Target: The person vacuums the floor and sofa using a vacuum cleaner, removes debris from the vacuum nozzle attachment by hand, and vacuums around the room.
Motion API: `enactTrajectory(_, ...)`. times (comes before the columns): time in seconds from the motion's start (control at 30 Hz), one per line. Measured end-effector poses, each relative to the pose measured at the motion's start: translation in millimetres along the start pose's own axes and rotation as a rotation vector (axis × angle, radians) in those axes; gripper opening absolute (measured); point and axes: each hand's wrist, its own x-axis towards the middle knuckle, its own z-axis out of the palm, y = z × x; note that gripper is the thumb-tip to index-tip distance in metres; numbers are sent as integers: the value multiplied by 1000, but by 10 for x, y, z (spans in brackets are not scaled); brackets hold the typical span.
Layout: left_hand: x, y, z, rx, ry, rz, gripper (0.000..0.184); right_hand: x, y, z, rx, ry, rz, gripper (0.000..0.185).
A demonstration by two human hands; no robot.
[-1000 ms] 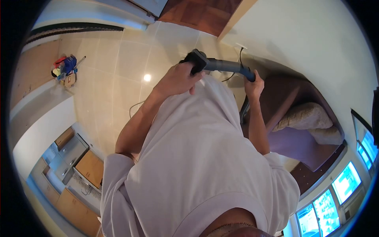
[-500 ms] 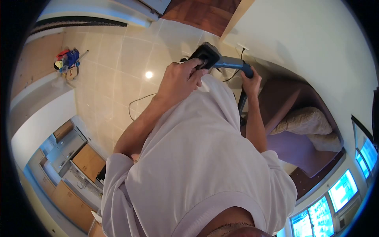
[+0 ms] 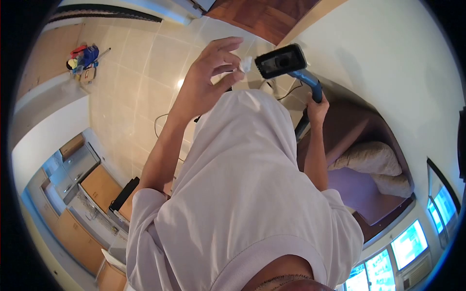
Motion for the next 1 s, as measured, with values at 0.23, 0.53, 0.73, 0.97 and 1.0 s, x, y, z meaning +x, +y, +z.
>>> enactTrajectory(0.23,193,-207,246,-921,203,-153,12,-56,-165,110,-177,-43,-151,26)
enactTrajectory(0.53,281,-287,106,-833,449,-91,37,-125,-224,174,-108,-164,-57,22)
enactTrajectory(0.73,397,32,222,-761,516,-145,28,-92,-210,115,-178,-161,-115,22)
enactTrajectory(0.97,160,-146,28,-931,499,-65,29,-121,-197,58,-73,-156,-61,17)
enactTrajectory(1.0,143,-100,5,-980,567,-19,29,-124,-195,42,-84,-156,-60,17)
